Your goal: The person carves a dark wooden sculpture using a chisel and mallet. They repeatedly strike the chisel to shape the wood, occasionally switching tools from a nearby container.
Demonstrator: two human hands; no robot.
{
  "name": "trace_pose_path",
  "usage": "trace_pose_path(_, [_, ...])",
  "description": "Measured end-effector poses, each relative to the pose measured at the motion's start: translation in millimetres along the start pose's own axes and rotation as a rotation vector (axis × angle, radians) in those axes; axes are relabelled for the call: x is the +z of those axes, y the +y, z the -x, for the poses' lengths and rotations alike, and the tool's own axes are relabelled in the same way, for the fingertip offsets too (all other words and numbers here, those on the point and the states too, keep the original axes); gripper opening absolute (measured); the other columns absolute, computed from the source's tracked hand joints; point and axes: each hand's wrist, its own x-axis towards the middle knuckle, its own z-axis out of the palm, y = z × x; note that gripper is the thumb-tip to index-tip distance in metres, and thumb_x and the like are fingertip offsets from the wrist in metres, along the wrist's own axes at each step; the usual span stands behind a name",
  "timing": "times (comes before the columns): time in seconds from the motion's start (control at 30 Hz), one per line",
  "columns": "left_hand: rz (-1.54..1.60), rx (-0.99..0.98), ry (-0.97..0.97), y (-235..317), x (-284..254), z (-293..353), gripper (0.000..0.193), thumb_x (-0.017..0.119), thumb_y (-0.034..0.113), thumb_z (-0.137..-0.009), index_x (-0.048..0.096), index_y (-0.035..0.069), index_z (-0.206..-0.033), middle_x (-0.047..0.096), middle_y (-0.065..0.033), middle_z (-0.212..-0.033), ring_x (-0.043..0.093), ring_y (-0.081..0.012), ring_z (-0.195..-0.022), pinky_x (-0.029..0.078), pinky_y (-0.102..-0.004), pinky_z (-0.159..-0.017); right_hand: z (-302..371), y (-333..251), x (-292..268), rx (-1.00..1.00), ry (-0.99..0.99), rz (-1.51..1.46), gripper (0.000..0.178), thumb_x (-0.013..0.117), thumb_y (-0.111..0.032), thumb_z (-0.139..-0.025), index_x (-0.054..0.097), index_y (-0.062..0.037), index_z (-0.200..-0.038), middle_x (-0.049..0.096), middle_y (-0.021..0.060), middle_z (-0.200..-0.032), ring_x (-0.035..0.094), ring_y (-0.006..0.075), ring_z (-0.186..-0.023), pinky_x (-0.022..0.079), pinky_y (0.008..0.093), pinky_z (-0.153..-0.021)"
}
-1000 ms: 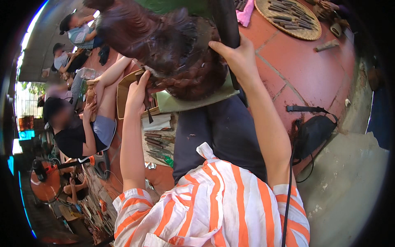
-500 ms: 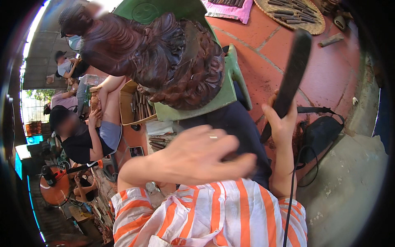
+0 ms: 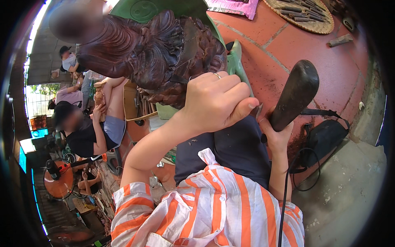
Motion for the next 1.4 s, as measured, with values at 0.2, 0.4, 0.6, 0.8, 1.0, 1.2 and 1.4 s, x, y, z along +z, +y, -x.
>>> trace_pose_path(0.2, [-0.045,-0.012,0.028,-1.2,7.4,-2.0,0.040,0.060,0.038,-0.091,0.050,0.012,-0.062,0.044,-0.0024,-0.055,0.050,-0.0204,-0.046,0.039,-0.0324,-0.044,0.8,-9.8,4.0,-0.015,0.004,-0.032,0.014,0.065,0.008,-0.074,0.057,-0.0013,-0.081,0.054,0.0019,-0.068,0.052,0.0093,-0.055,0.040,0.0231,-0.049])
trace_pose_path(0.4, [-0.047,-0.026,0.023,-2.1,8.2,-2.0,0.040,0.060,0.038,-0.091,0.050,0.012,-0.062,0.046,-0.0026,-0.055,0.051,-0.0203,-0.046,0.039,-0.0321,-0.044,2.9,-8.1,1.4,-0.076,0.027,-0.067,0.019,0.067,0.010,-0.074,0.056,-0.0013,-0.084,0.055,0.0032,-0.072,0.054,0.0102,-0.058,0.042,0.0235,-0.051])
trace_pose_path(0.6, [-0.039,-0.009,0.023,-3.9,7.0,-0.3,0.035,0.061,0.034,-0.089,0.052,0.013,-0.063,0.047,-0.0024,-0.055,0.052,-0.0202,-0.046,0.041,-0.0325,-0.044,1.5,-2.7,18.8,-0.225,0.102,-0.095,0.017,0.067,0.009,-0.076,0.056,-0.0020,-0.082,0.058,0.0043,-0.077,0.054,0.0088,-0.063,0.043,0.0231,-0.055])
trace_pose_path(0.8, [-0.055,-0.011,0.025,-4.6,7.5,0.4,0.031,0.061,0.029,-0.089,0.053,0.012,-0.063,0.048,-0.0030,-0.055,0.053,-0.0209,-0.047,0.041,-0.0331,-0.044,-3.3,0.6,36.5,-0.342,0.101,-0.086,0.010,0.066,0.007,-0.080,0.061,-0.0007,-0.084,0.059,0.0017,-0.079,0.054,0.0075,-0.066,0.044,0.0225,-0.058])
trace_pose_path(1.0, [-0.057,-0.022,0.018,-7.0,9.3,1.1,0.032,0.059,0.028,-0.090,0.054,0.013,-0.063,0.050,-0.0041,-0.056,0.053,-0.0223,-0.047,0.042,-0.0339,-0.044,-1.7,10.8,29.7,-0.372,0.048,-0.126,0.020,0.064,0.004,-0.083,0.052,-0.0018,-0.097,0.059,0.0057,-0.081,0.056,0.0102,-0.064,0.046,0.0252,-0.060])
trace_pose_path(1.2, [-0.084,-0.026,-0.011,-6.4,5.2,6.3,0.032,0.058,0.027,-0.091,0.054,0.013,-0.063,0.050,-0.0041,-0.055,0.054,-0.0226,-0.048,0.042,-0.0342,-0.045,1.0,11.4,31.8,-0.201,0.080,0.198,0.018,0.060,0.006,-0.086,0.046,-0.0025,-0.094,0.052,0.0052,-0.076,0.051,0.0111,-0.058,0.045,0.0274,-0.056])
trace_pose_path(1.4, [-0.057,0.003,0.025,-6.5,0.3,6.5,0.030,0.060,0.025,-0.088,0.054,0.013,-0.061,0.049,-0.0037,-0.054,0.053,-0.0227,-0.047,0.042,-0.0345,-0.045,-0.8,16.8,35.9,-0.338,0.060,0.203,0.016,0.065,0.003,-0.083,0.054,-0.0011,-0.093,0.055,0.0035,-0.076,0.053,0.0099,-0.067,0.045,0.0256,-0.059])
